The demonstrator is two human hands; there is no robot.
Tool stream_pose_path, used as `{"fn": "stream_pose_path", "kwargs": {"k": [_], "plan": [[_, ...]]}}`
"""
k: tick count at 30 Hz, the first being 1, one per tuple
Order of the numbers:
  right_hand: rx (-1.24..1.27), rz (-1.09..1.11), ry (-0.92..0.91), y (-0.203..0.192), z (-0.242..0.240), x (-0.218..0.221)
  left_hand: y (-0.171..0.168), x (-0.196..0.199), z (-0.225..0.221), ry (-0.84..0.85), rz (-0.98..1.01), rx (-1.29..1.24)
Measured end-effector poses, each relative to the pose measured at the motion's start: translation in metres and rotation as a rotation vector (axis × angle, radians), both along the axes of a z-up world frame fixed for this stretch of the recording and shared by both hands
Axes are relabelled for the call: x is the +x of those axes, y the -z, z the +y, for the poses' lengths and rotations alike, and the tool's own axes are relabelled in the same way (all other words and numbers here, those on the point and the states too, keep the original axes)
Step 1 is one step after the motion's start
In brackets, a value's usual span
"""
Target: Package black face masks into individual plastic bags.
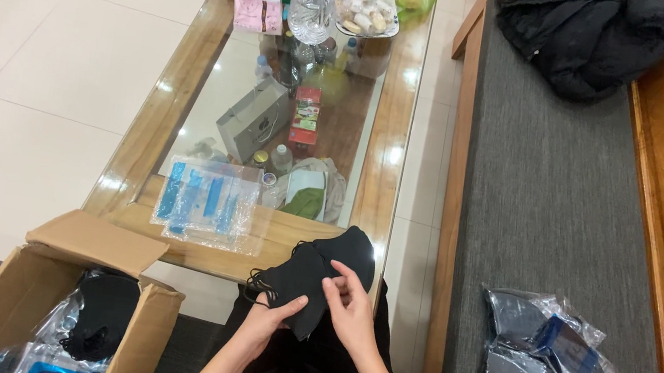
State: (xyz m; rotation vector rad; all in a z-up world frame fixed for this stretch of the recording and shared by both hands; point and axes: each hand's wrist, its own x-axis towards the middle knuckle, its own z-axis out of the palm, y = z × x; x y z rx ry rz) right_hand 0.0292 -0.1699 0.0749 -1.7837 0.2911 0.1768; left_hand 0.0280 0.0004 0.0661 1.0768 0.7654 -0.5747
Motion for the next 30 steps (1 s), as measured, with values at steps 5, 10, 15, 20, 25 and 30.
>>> {"fn": "stream_pose_path", "kwargs": {"k": [5,10,15,20,25,30], "plan": [[-0.040,0.064,-0.044,0.000,0.003,-0.001,0.001,-0.004,-0.006,0.039,-0.021,-0.030],[0.044,-0.070,-0.015,0.010,0.000,0.000,0.039,-0.008,-0.002,0.120,-0.190,-0.152],[-0.089,-0.030,-0.057,-0.016,0.002,0.002,0.064,-0.011,0.003,0.274,-0.297,0.054],[-0.306,-0.353,-0.048,-0.011,0.003,0.007,0.043,-0.008,0.006,0.330,-0.299,0.030],[-0.493,-0.664,-0.025,-0.015,0.008,0.005,0.044,-0.009,0.006,0.327,-0.283,0.067],[-0.464,-0.509,-0.008,-0.010,0.011,0.001,0.018,-0.006,0.006,0.358,-0.222,0.084]]}}
